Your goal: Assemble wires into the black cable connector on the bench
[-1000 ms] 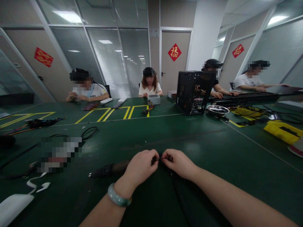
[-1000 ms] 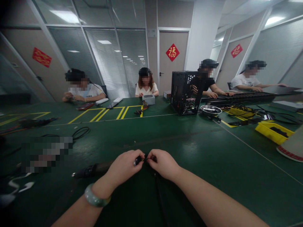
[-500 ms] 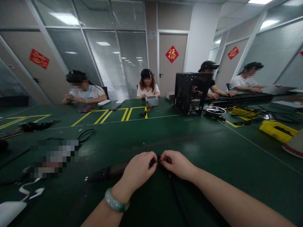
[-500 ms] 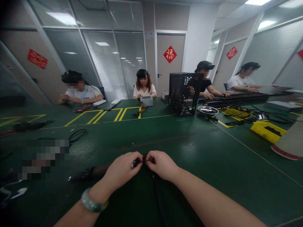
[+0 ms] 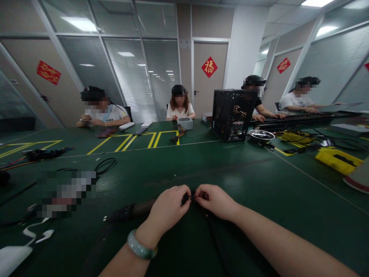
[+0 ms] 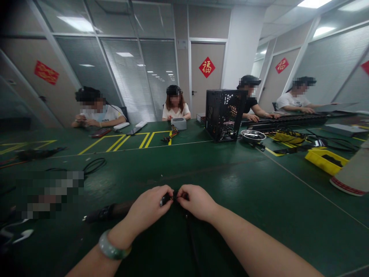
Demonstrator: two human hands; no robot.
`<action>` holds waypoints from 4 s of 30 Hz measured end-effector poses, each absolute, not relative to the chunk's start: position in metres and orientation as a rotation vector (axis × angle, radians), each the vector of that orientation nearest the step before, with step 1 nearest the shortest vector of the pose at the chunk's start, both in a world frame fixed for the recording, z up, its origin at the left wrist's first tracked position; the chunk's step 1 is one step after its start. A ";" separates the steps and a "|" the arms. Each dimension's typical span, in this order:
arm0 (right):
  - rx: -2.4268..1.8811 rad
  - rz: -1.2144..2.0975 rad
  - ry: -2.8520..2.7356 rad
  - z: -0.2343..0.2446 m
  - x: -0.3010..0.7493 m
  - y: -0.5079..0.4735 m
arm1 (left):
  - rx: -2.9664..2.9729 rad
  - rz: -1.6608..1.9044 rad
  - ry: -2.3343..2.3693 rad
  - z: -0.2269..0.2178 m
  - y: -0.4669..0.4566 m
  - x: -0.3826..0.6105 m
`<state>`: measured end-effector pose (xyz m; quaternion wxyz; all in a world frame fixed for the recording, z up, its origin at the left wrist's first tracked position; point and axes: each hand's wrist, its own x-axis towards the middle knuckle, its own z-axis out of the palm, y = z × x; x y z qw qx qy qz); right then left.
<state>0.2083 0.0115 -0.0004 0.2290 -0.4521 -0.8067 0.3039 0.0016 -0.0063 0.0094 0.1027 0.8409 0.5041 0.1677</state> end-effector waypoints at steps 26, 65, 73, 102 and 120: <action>-1.326 0.981 -2.329 -0.010 0.203 0.017 | 2.657 0.516 1.413 0.014 -0.014 -0.010; -1.290 1.025 -2.299 -0.026 0.205 0.025 | 2.684 0.519 1.409 0.015 -0.014 -0.009; -1.251 1.032 -2.306 -0.029 0.205 0.027 | 2.671 0.484 1.437 0.014 -0.014 -0.009; -1.316 0.972 -2.251 -0.015 0.203 0.017 | 2.590 0.552 1.475 0.011 -0.013 -0.004; -1.311 0.971 -2.253 -0.011 0.200 0.016 | 2.685 0.630 1.431 0.011 -0.014 -0.002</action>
